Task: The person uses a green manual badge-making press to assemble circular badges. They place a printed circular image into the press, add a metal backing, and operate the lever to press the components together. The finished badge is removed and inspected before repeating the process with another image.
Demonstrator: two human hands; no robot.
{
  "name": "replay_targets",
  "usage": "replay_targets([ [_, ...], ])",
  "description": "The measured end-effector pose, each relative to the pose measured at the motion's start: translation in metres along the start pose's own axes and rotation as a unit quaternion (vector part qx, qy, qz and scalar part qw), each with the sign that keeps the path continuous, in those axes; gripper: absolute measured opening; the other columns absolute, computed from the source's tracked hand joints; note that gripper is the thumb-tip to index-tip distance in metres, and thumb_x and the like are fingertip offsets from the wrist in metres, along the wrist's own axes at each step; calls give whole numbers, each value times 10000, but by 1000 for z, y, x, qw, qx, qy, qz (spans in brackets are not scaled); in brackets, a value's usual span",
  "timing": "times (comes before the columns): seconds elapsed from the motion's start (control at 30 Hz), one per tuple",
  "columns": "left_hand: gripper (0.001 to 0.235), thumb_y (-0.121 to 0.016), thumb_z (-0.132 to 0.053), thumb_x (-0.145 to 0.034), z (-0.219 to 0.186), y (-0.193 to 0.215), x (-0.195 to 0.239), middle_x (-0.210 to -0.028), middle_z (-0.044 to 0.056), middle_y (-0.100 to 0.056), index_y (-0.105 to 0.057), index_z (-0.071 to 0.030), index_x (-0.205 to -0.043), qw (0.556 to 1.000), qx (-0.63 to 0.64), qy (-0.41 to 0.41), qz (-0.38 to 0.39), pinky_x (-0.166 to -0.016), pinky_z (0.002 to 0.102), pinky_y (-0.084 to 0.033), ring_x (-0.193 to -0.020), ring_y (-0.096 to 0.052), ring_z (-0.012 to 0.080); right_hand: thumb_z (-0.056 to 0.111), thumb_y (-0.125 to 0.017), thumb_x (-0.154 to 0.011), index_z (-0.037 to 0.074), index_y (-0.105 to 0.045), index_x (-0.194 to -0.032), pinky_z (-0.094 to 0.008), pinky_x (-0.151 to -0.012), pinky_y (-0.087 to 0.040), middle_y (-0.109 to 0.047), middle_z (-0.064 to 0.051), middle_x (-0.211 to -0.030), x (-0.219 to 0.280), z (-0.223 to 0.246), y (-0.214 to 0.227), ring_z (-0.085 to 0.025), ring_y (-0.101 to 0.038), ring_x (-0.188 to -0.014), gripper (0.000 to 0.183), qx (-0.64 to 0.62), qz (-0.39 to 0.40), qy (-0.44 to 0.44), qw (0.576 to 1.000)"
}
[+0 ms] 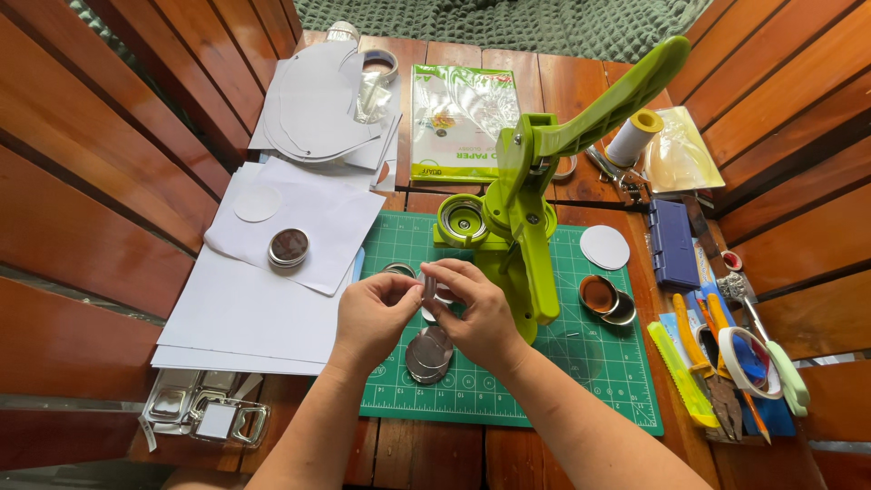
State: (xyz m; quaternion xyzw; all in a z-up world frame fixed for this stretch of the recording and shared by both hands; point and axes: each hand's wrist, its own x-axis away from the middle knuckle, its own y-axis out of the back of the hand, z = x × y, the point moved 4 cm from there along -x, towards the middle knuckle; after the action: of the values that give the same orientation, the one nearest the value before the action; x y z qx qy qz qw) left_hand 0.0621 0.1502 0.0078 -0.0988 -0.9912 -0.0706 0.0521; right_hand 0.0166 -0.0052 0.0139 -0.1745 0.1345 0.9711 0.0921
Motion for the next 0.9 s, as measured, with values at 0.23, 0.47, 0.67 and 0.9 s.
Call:
replay_targets([
  [0.23, 99, -796, -154, -823, -6, 2, 1, -615, 31, -728, -829, -87, -888, 1000, -7, 1, 10, -590, 226, -516, -597, -615, 62, 34, -831, -818, 95, -734, -1282, -401, -895, -615, -673, -152, -1248, 1, 3, -1, -328, -718, -1109, 479, 3, 14, -1, 1000],
  [0.47, 58, -791, -102, -785, -9, 2, 3, -585, 29, -687, -809, -70, -830, 1000, 16, -1, -7, -548, 210, -484, -572, -586, 65, 11, -826, -809, 78, -737, -1265, -365, -868, -626, -674, -139, -1239, 1, 4, -2, -277, -728, -1077, 469, -17, 9, 8, 1000],
  [0.67, 29, -756, -57, -798, 13, -5, -7, -583, 39, -679, -785, -52, -801, 998, 64, 7, 2, -542, 219, -477, -577, -580, 73, 5, -854, -780, 35, -726, -1256, -353, -855, -632, -672, -140, -1241, 1, 6, -5, -223, -726, -1050, 494, -106, 1, -14, 994],
  [0.9, 50, -728, -19, -815, 33, -13, -7, -688, 133, -713, -718, 14, -851, 972, 215, 95, 20, -668, 310, -611, -657, -717, 187, -50, -794, -818, -58, -671, -1277, -378, -874, -639, -657, -169, -1234, 9, -28, -11, -268, -718, -1083, 475, -271, 19, -83, 959],
])
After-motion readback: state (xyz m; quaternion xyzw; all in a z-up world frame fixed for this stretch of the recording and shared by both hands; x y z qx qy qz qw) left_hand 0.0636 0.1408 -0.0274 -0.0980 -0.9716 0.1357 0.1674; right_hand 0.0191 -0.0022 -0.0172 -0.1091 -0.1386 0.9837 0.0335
